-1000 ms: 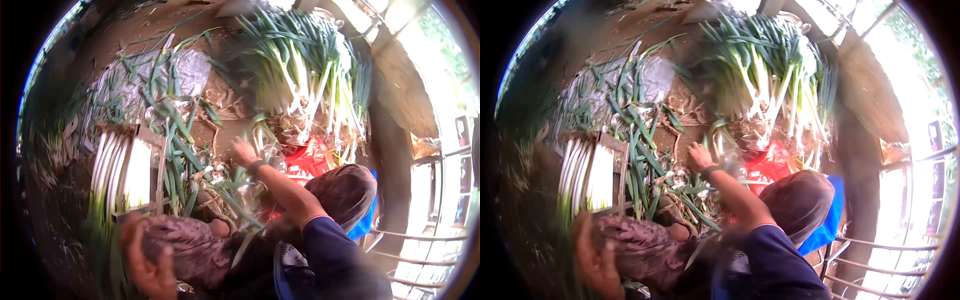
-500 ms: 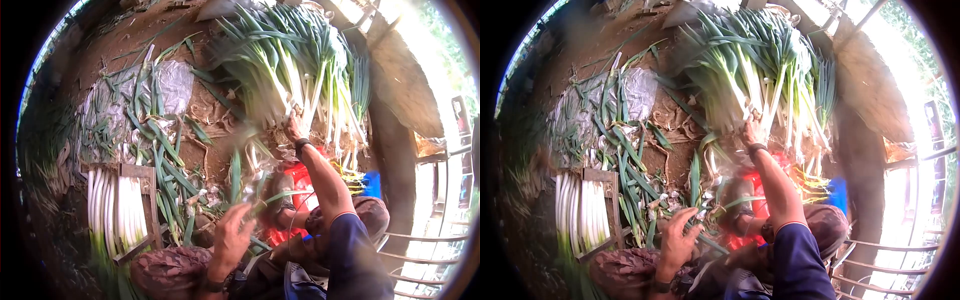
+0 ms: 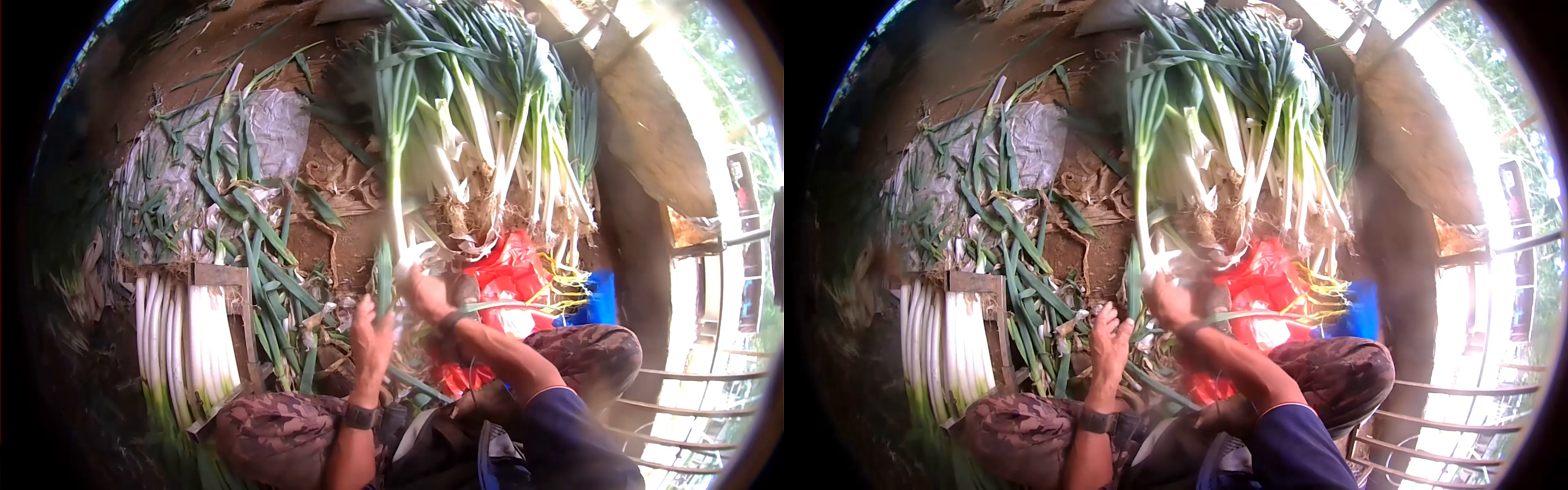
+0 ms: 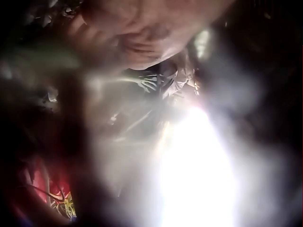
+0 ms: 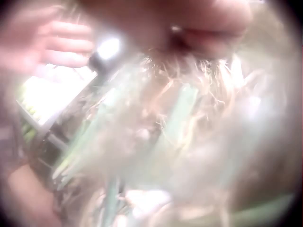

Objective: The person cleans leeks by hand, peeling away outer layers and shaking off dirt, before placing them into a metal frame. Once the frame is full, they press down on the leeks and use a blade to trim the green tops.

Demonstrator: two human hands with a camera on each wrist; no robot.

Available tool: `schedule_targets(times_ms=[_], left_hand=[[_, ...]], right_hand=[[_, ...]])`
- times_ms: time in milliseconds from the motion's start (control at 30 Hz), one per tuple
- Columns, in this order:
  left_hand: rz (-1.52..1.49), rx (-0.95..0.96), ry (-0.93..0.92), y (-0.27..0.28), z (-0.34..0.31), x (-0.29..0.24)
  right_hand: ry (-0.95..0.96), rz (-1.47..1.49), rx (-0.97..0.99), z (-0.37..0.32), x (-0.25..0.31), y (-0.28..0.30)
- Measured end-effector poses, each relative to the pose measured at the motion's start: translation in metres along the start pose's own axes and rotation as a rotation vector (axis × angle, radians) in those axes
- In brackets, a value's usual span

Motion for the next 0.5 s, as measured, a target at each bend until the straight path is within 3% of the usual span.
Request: schedule_targets(times_ms=[67,167,233,300,333,367,433,467,500], left_hand=[[-0.113,-0.032,0.095,-0.003,0.008,0.025],[-0.088,-0.027,0.060,-0.008,0.028,0.074],[0.135,-0.074,0.038,-0.002,0.033,0.086],[0.018,-0.056,0.076,-0.002,0.035,0.099],[-0.061,-0.096,0.066,-0.007,0.048,0.135],[-0.141,-0.145,-0.031,-0.012,0.064,0.174],[-0.300,-0.044,0.119,-0.010,0.041,0.138],[-0.365,-0.067,0.190,-0.006,0.022,0.114],[-0.358,-0.066,0.183,0.000,0.019,0.106]], right_hand=[[-0.001,-0.007,0.092,-0.026,0.015,-0.015],[0.055,0.071,0.122,-0.059,0.030,-0.024],[0.011,0.103,0.220,-0.077,0.042,-0.021],[0.108,0.083,0.266,-0.094,0.043,-0.037],[0.227,0.109,0.177,-0.104,0.042,-0.049],[0.156,0.211,0.280,-0.113,0.061,-0.021],[0.192,0.235,0.344,-0.125,0.061,-0.035],[0.103,0.211,0.512,-0.127,0.064,-0.037],[0.105,0.217,0.505,-0.124,0.062,-0.035]])
Point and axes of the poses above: each hand's wrist, its own z-axis towards the middle knuckle, its own y-axis out of the back of the hand, x = y × z, the point moved 6 cm from there along z, towards the middle knuckle, and after that the axes turned 4 degrees about z, right-handed, at the moved point
